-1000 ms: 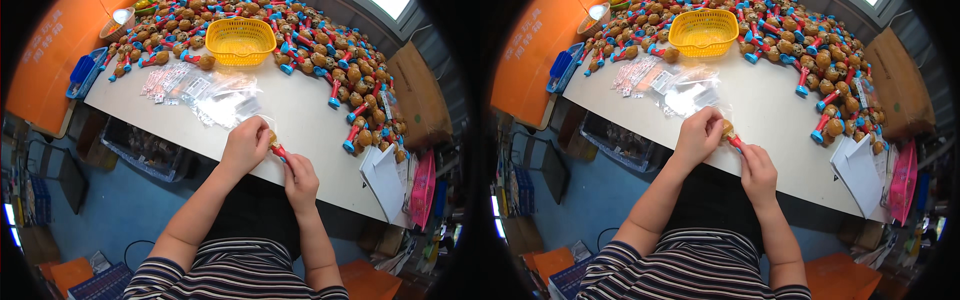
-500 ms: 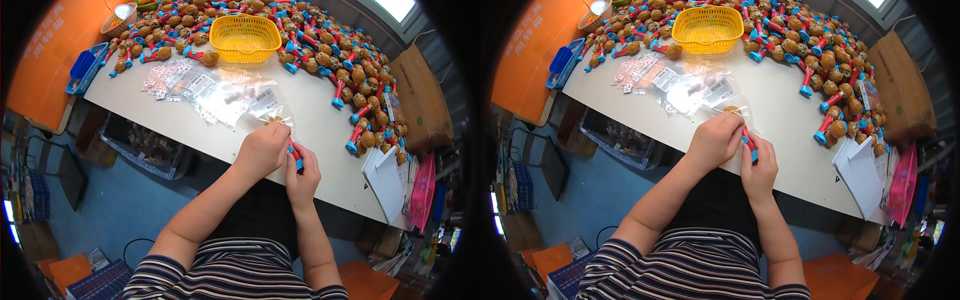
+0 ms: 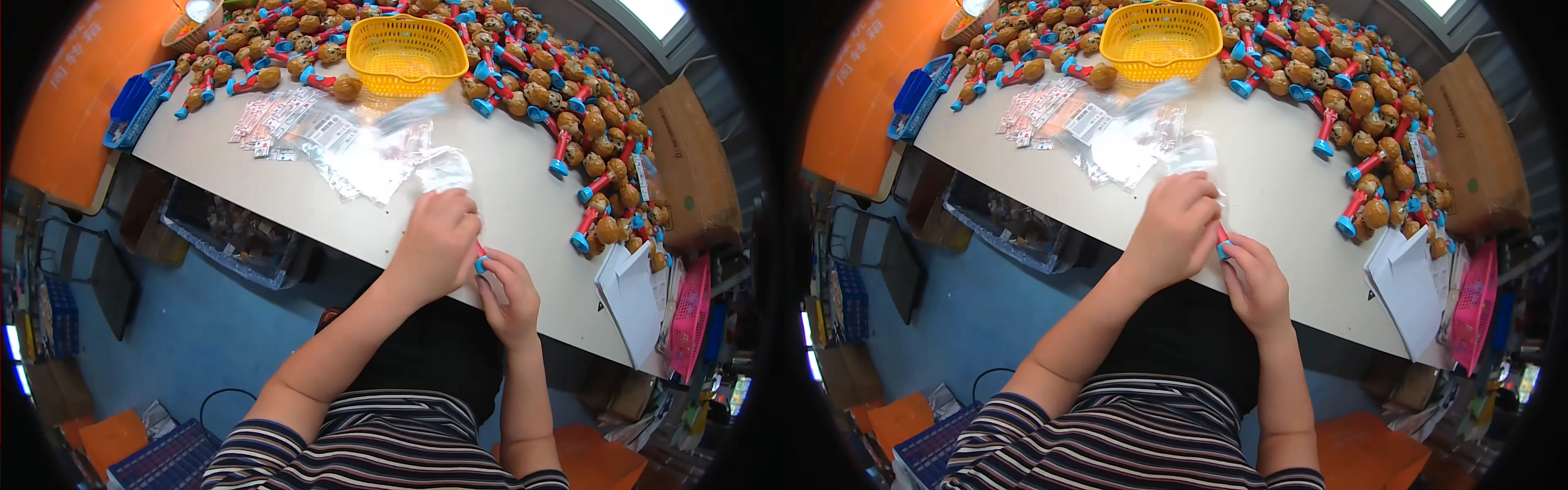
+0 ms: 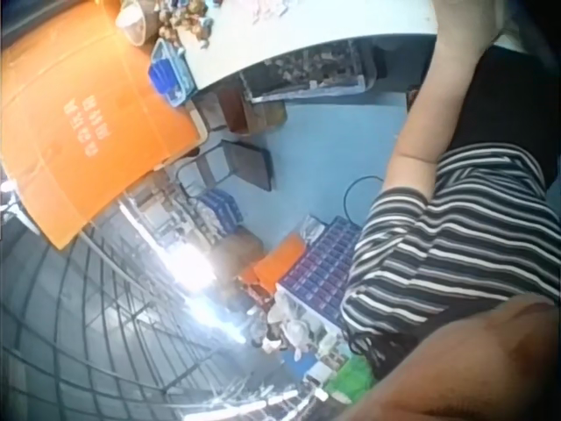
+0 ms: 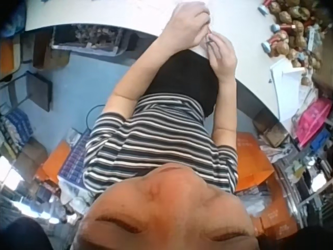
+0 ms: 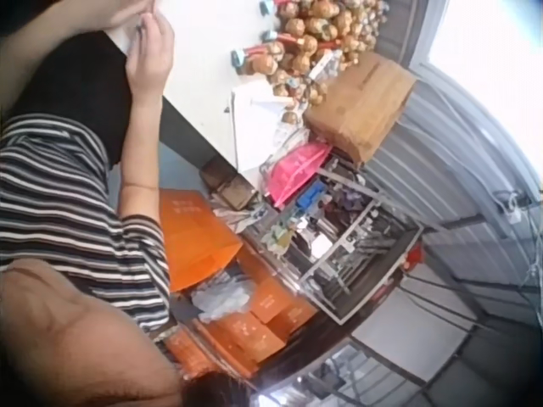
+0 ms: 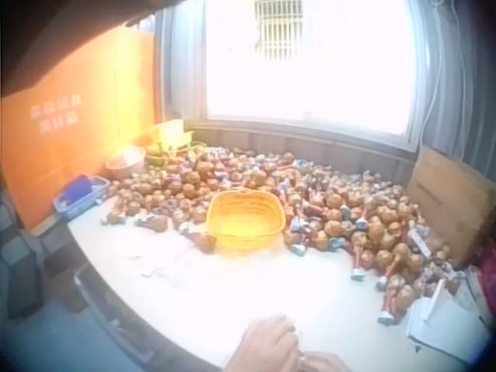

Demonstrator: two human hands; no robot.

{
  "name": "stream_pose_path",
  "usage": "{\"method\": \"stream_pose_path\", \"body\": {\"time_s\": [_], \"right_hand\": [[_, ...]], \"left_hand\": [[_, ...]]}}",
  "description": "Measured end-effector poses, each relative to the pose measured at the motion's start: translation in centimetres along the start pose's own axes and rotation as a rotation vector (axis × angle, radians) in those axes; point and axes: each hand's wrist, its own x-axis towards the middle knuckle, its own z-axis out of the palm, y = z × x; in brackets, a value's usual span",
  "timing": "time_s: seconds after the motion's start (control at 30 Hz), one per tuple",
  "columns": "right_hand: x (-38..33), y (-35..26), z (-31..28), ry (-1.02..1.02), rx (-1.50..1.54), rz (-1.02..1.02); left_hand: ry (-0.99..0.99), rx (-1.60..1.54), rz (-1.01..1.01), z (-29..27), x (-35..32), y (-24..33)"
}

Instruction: Packaging small toys into plastic bags and sealing them with instruction cards.

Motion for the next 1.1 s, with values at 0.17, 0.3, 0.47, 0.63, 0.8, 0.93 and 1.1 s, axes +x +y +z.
{"method": "stream_pose_path", "body": {"time_s": [0.17,0.3,0.47,0.63,0.8,0.93,1.1], "right_hand": [[0.2,0.8,0.5,0.100,-0.082,-0.114],[-0.5,1.0,1.2,0.122,-0.141,0.057],[0.5,-1.1,2.0,0.124,-0.425,0.041],[1.7,-0.8,3.1,0.087,-0.549,0.015],[1.6,0.3,3.1,0.085,-0.382,0.109],[1.2,1.5,2.3,0.168,-0.064,0.388],[1.4,1.2,2.5,0.195,-0.148,0.347]], "left_hand": [[-0.190,-0.046,-0.073,0.0,-0.7,0.4],[-0.047,0.023,-0.130,0.6,-1.9,0.1],[0.169,-0.125,-0.291,1.5,-3.0,-0.8],[0.088,-0.208,-0.455,1.8,-3.1,-1.1],[0.051,-0.195,-0.361,2.5,-3.2,-2.4],[0.132,-0.315,-0.420,2.3,-1.6,-1.6],[0.006,-0.402,-0.493,1.9,-1.3,-0.6]]}}
